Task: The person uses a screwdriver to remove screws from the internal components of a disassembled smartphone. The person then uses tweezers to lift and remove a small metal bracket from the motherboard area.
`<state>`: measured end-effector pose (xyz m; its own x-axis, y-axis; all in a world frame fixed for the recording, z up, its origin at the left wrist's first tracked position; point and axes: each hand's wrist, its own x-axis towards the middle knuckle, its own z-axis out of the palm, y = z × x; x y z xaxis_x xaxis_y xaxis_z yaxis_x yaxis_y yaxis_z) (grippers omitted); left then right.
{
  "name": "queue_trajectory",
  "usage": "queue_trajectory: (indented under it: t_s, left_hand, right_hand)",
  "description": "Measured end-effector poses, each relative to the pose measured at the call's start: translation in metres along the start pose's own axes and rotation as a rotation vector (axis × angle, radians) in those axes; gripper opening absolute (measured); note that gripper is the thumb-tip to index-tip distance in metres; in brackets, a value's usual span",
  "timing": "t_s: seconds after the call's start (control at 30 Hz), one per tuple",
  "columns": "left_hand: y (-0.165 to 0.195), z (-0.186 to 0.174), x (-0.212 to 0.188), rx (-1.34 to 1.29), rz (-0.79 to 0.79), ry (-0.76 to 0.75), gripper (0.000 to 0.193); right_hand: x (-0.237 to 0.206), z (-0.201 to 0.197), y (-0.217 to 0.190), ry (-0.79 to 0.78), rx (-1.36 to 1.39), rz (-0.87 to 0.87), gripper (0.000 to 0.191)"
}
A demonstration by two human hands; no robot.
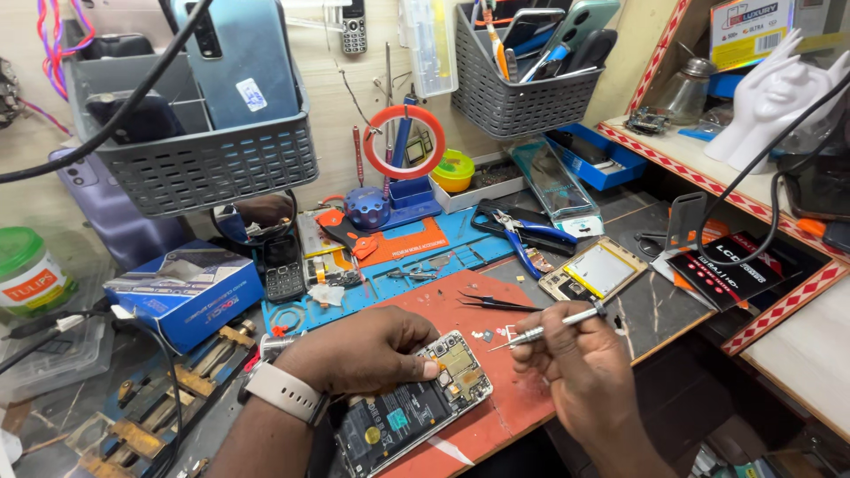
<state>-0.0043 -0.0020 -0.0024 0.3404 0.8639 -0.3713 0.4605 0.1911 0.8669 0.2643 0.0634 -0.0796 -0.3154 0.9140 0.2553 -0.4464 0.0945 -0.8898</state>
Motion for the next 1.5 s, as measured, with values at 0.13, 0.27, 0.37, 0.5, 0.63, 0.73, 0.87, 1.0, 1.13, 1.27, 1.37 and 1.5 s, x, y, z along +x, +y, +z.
queue_trajectory:
  t_s: [0.13, 0.27, 0.37, 0.5, 0.63, 0.73, 0.87, 1.0, 1.13, 1.27, 1.37, 1.5]
  left_hand:
    - [-0.003, -0.002, 0.002, 0.041, 0.062, -0.006, 0.029]
    - [-0.003, -0.003, 0.001, 0.014, -0.014, -0.034, 0.031]
    - [-0.002, -0.002, 0.001, -0.017, 0.006, -0.037, 0.032]
    - [-0.002, -0.002, 0.002, 0.004, 0.025, -0.024, 0.034]
    - [-0.004, -0.002, 0.003, 0.027, 0.068, -0.029, 0.034]
    - [-0.007, -0.004, 0.003, -0.046, -0.020, -0.026, 0.034]
    - [-0.010, -0.003, 0.006, -0.067, 0.064, -0.044, 0.034]
    - [-0.009, -0.003, 0.005, -0.081, 0.079, -0.048, 0.035]
    - [-0.007, -0.005, 0.001, -0.110, 0.000, -0.036, 0.037]
    - [-0.010, -0.005, 0.003, -0.213, 0.112, -0.098, 0.042]
    - [-0.014, -0.004, 0.008, -0.334, 0.205, -0.155, 0.044]
    - [-0.019, -0.003, 0.012, -0.418, 0.223, -0.132, 0.045]
  right_hand:
    - [-0.002, 0.003, 0.001, -0.018, -0.029, 0.011, 0.021]
    - [-0.002, 0.004, -0.002, -0.051, -0.095, 0.088, 0.025]
    - [-0.002, 0.005, -0.004, -0.067, -0.092, 0.119, 0.025]
    - [-0.001, 0.007, -0.005, -0.065, -0.121, 0.132, 0.026]
    - [0.001, 0.006, -0.006, -0.097, -0.083, 0.144, 0.028]
    - [0.003, 0.004, -0.006, -0.097, -0.045, 0.171, 0.028]
    - [0.005, 0.003, -0.006, -0.102, -0.097, 0.182, 0.027]
    - [0.008, 0.005, -0.007, -0.112, -0.079, 0.234, 0.021]
    - [0.008, 0.010, -0.010, -0.109, 0.076, 0.385, 0.023]
    - [0.006, 0.012, -0.009, -0.091, 0.221, 0.465, 0.021]
    - [0.004, 0.012, -0.005, -0.098, 0.305, 0.483, 0.020]
    - [0.002, 0.012, 0.001, -0.029, 0.304, 0.454, 0.020]
